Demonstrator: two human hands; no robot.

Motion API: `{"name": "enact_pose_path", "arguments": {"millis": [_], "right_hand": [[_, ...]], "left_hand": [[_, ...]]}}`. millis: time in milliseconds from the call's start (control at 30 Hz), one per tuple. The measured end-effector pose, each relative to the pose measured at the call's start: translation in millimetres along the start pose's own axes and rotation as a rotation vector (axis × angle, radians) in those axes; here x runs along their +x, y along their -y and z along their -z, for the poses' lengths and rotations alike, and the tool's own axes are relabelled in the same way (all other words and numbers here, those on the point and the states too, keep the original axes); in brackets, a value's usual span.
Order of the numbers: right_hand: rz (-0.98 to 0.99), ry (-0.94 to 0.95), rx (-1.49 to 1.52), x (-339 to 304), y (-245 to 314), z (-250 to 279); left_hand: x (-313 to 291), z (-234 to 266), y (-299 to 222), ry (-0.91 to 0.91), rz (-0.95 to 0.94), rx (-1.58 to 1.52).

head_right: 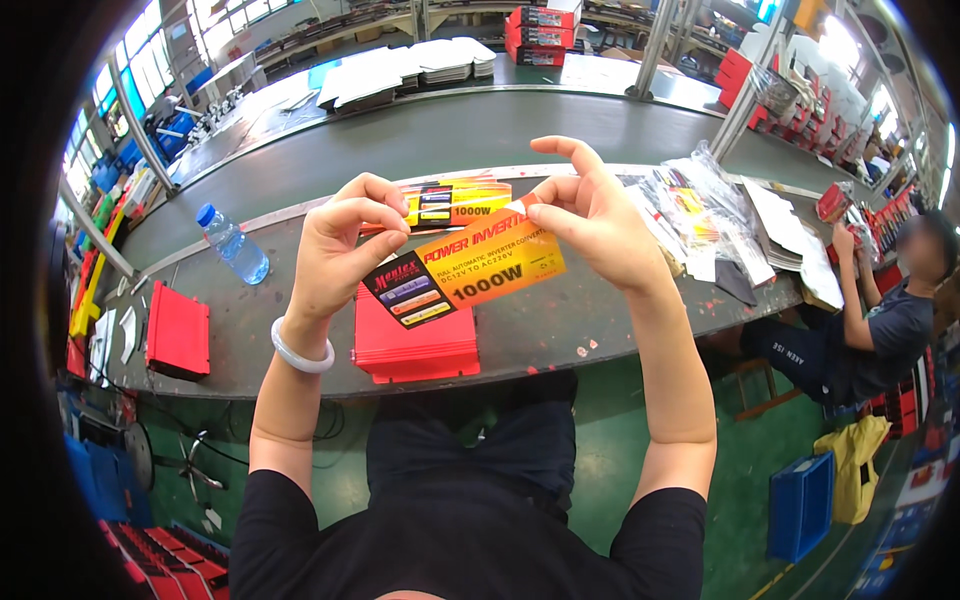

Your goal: Peel a product label from a sheet and apply it to a red power inverter housing on an assembly line.

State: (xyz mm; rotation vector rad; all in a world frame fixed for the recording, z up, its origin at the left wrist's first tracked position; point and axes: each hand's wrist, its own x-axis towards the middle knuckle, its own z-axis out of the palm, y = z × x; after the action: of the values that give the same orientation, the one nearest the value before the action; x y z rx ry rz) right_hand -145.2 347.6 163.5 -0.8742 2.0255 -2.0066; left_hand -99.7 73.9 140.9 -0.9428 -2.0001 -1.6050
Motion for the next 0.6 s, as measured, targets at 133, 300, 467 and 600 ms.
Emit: {"name": "enact_pose_path", "arguments": {"millis": [133,300,467,600], "right_hand": [[0.016,-0.007,0.0,0.1,-1.3,0.3],[0.014,-0.007,0.012,1.0,-1.9,0.2],[0.006,-0.017,0.012,1.9,-3.1,0.5],[0.01,-0.013,0.028,2.7,-4.7,1.5]], "left_hand": [[-1.2,0.7,-0.5,-0.005,0.01,-0.02],[-3.0,2.2,-0.4,-0.02,0.017,-0.004],[-4.0,5.8,1.8,-0.023,0.004,0.001],[-4.7,7.8,2.1,-0.029,-0.007,0.011]]}}
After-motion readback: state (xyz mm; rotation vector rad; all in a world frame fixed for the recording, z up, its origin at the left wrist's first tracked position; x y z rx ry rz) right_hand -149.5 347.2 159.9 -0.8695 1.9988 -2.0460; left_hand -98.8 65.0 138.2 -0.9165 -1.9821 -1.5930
